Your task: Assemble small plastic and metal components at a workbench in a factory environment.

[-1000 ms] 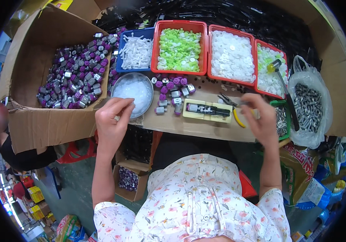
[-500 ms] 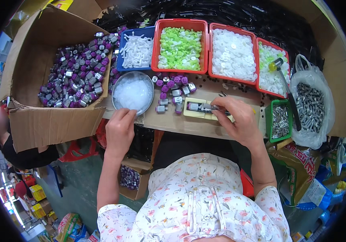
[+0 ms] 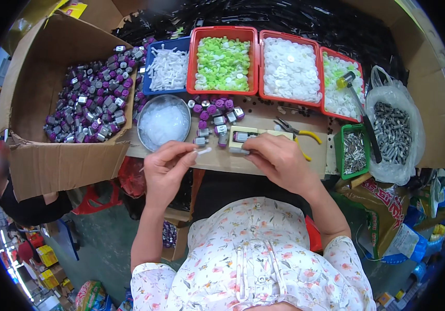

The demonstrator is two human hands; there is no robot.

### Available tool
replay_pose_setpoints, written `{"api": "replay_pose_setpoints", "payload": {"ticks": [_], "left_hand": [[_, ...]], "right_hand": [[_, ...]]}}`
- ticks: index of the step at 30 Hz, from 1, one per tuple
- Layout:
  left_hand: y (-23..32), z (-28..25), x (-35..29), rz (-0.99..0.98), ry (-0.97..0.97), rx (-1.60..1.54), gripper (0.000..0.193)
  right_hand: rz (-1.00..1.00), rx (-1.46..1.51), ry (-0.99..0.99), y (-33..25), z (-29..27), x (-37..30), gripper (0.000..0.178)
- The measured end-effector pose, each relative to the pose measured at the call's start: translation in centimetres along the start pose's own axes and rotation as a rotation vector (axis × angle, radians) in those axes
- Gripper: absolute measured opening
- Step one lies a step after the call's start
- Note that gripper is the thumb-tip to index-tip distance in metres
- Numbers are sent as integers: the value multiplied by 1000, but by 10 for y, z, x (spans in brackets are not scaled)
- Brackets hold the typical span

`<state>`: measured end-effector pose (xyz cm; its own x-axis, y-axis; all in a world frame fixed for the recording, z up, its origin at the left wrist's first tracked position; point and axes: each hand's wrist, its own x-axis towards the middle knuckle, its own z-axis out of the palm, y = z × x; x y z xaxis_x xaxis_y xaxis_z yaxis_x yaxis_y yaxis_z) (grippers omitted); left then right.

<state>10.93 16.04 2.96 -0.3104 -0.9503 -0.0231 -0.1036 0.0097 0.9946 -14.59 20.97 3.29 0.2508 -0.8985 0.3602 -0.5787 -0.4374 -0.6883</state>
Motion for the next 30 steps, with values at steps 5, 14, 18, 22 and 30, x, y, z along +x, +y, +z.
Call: {"api": "replay_pose_setpoints", "payload": {"ticks": [5,14,18,22,30], "left_hand": [[3,30,8,-3,-109,-23,12],[8,44,21,156,-192,229,11],[10,44,24,226,-254,320,15],[7,47,26,227,-276,318,15],[-3,51,30,63,-384,90,11]], "right_hand": [[-21,-18,10,2,-5,-7,17],[-30,-117,3,5,-15,-21,21],[-88,-258,-15,6,-15,-25,21],[-141,-320,20,7,-15,-26,19],[-151,-243,14,8,-14,-26,19]]}}
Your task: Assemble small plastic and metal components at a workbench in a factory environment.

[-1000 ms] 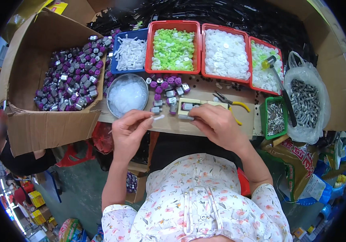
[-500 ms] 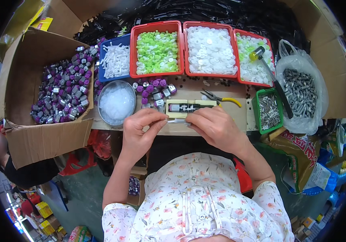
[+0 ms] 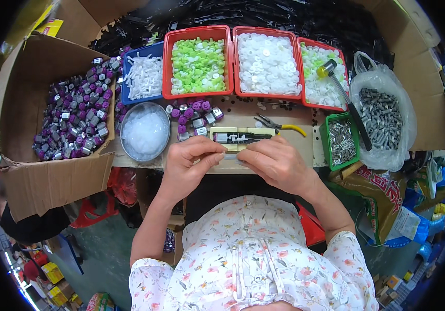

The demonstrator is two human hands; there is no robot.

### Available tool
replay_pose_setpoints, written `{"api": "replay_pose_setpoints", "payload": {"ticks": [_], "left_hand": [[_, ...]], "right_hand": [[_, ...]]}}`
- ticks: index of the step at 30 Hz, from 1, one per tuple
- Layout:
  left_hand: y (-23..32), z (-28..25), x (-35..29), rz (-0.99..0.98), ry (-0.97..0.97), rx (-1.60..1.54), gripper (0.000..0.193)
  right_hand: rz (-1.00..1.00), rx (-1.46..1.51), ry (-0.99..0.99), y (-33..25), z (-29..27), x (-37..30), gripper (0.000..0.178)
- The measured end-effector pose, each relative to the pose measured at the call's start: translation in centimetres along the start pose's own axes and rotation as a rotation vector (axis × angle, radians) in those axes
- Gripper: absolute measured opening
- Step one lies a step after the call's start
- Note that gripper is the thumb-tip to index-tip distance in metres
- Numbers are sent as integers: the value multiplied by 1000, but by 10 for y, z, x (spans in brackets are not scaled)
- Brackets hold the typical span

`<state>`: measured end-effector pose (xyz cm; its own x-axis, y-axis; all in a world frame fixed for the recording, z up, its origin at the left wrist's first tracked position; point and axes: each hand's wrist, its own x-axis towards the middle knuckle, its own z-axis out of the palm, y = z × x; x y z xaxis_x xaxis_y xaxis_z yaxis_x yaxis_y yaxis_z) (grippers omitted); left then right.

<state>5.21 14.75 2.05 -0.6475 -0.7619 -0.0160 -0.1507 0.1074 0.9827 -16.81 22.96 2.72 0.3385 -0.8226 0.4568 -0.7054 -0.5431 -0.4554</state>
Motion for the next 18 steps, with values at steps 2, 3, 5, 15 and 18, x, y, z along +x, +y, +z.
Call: {"api": "replay_pose_setpoints", "payload": {"ticks": [2,3,5,15,18], "left_hand": [[-1,2,1,2,20,-10,12],[0,3,1,2,18,-10,12],[2,4,2,33,27,28,13],[9,20,14,190,87,238,16],[11,29,17,253,87,303,17]], "right_hand": [[8,-1,0,1,-2,0,19],[7,-16,-4,1,-3,-2,19],[7,-32,-5,3,-4,-5,19],[183,55,-53,11,-23,-17,30],[237,84,-88,14,-23,-21,33]]}}
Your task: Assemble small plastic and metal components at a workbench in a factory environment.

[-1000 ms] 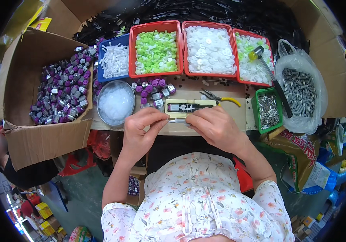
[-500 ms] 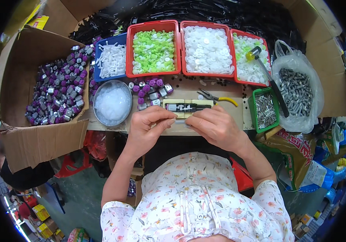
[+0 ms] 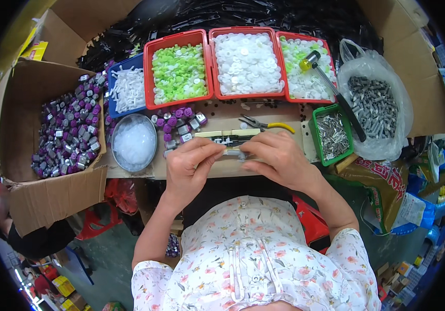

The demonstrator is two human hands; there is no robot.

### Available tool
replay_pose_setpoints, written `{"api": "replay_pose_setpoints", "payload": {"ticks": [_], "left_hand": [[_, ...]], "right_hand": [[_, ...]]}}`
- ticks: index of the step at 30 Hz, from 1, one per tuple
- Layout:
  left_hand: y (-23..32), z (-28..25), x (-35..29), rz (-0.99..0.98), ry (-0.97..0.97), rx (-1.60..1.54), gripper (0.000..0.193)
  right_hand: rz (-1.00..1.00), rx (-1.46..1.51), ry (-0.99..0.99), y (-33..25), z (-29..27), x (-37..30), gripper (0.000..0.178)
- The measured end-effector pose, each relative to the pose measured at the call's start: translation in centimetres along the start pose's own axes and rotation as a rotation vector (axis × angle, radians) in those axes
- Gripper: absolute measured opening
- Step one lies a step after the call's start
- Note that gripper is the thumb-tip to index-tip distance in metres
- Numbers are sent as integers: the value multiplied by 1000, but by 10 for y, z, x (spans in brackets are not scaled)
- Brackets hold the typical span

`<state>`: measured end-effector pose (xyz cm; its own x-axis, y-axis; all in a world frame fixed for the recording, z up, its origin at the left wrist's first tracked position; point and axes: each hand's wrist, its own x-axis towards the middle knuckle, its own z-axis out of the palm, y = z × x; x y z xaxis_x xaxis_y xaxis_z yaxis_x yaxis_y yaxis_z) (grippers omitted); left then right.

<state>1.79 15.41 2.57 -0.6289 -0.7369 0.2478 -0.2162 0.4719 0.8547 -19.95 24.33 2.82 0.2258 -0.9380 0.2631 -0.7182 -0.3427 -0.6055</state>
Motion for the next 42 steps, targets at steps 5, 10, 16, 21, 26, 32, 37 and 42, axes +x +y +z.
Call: {"api": "replay_pose_setpoints", "payload": {"ticks": [5,10,16,21,26,32,37,42], "left_hand": [[-9,11,-1,85,18,38,21],[-16,12,1,187,102,256,30],[-37,20,-6,328,98,449,31],[-42,27,-11,361,59,482,31],[-45,27,-10,373,44,495,30],[-40,28,-4,332,113,436,30],[-33,35,8,326,96,412,27],[-38,38,13,330,25,390,22]], "right_hand": [[31,-47,-25,2,-2,-2,31],[58,-172,2,8,-11,0,29],[123,-263,-92,11,-10,4,27],[109,-267,-129,13,-7,7,24],[85,-257,-132,15,-3,11,24],[103,-208,-111,20,-1,9,31],[158,-30,18,24,3,4,33],[135,-11,64,30,11,0,27]]}}
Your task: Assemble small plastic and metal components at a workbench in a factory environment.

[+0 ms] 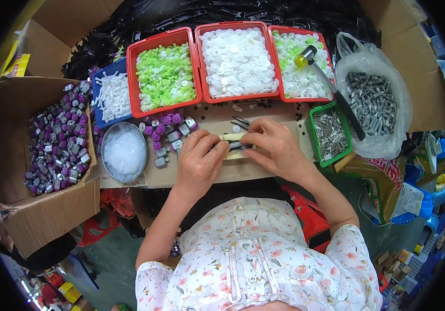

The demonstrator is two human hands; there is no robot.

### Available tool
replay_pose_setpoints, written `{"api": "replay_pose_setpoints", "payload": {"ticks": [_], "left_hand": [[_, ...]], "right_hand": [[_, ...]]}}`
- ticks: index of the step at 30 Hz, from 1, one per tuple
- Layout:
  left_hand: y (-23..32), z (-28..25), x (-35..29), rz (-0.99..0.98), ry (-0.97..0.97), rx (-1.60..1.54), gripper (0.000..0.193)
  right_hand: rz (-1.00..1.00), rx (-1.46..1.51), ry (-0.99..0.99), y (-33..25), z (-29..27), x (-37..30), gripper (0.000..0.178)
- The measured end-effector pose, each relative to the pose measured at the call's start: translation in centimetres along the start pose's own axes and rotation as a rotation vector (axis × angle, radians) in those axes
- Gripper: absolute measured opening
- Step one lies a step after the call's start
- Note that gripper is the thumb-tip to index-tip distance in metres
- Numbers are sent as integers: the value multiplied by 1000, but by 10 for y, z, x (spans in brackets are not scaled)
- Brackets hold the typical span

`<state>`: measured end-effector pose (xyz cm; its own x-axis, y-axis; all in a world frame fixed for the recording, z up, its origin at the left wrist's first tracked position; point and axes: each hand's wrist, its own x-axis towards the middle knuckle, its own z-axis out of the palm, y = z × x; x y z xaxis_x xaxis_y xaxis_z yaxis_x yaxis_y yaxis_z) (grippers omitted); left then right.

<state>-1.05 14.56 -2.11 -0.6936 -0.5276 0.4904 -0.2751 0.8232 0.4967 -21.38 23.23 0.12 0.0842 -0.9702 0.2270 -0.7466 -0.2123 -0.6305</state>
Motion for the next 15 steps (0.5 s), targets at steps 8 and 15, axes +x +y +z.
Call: {"api": "replay_pose_setpoints", "payload": {"ticks": [8,15], "left_hand": [[0,2,0,-24,28,-37,20],[-3,5,1,-11,39,-43,22]], "right_hand": [[-44,-33,14,8,2,-4,25],[-106,-157,19,8,-10,5,26]]}}
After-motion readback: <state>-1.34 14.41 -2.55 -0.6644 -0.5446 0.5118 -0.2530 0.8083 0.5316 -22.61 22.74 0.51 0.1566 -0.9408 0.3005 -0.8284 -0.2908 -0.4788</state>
